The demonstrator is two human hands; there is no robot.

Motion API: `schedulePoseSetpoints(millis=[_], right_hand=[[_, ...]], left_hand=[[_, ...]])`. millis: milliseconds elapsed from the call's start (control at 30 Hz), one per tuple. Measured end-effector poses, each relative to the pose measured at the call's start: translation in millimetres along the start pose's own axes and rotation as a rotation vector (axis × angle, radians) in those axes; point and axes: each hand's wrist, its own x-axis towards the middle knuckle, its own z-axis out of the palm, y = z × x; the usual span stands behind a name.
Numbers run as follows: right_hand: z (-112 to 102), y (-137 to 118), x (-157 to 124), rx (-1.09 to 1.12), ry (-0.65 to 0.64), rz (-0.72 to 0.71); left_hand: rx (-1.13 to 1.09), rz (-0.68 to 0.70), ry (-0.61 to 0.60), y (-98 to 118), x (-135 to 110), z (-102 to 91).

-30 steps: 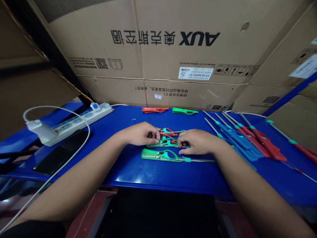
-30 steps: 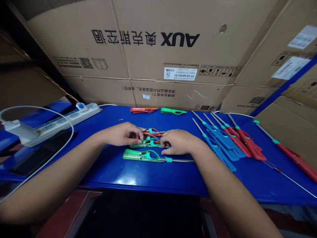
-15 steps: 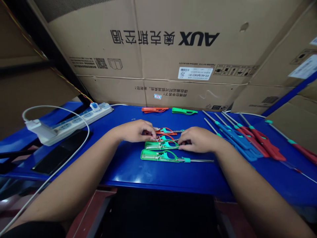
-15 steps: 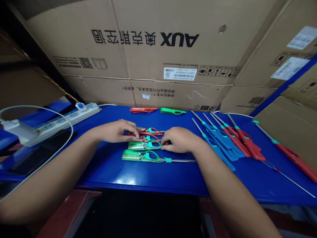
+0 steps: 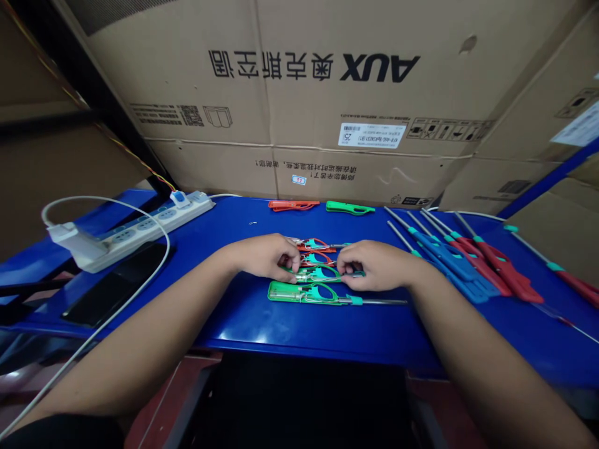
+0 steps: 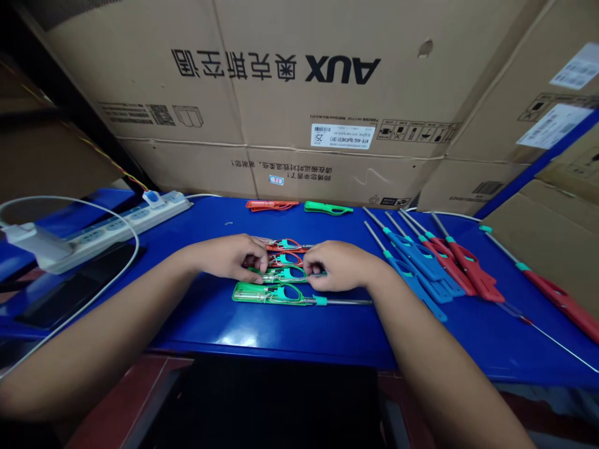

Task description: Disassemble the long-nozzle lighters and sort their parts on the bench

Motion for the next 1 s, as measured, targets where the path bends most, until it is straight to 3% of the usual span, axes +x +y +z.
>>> schedulePoseSetpoints(millis=[133, 267, 400, 567, 700, 867, 1000], right_hand=[[3, 0, 3, -0.052, -0.081, 0.037], [8, -10, 12, -0.093, -0.001, 0.084], [24, -27, 26, -0.130, 0.135, 0.281], [35, -38, 34, -0.007, 0.166, 0.449], [35, -36, 33, 0.005, 0.235, 0.436], [32, -30, 30, -0.068, 0.425, 0.223], [19, -21, 22, 0.060, 0.440, 0.197]], left_hand=[[-0.055, -0.021, 0.041, 1, 1, 3.2], [0.006, -0.021, -0.004, 2, 5, 5.7], [0.036, -0.007, 0.012, 4, 7, 7.2], [0.031, -0.018, 0.030, 5, 6, 8.0], [0.023, -0.038, 0.026, 4, 6, 7.3], [0.037, -0.050, 0.029, 2, 7, 7.5], [0.061, -0.033, 0.042, 3, 7, 7.6]])
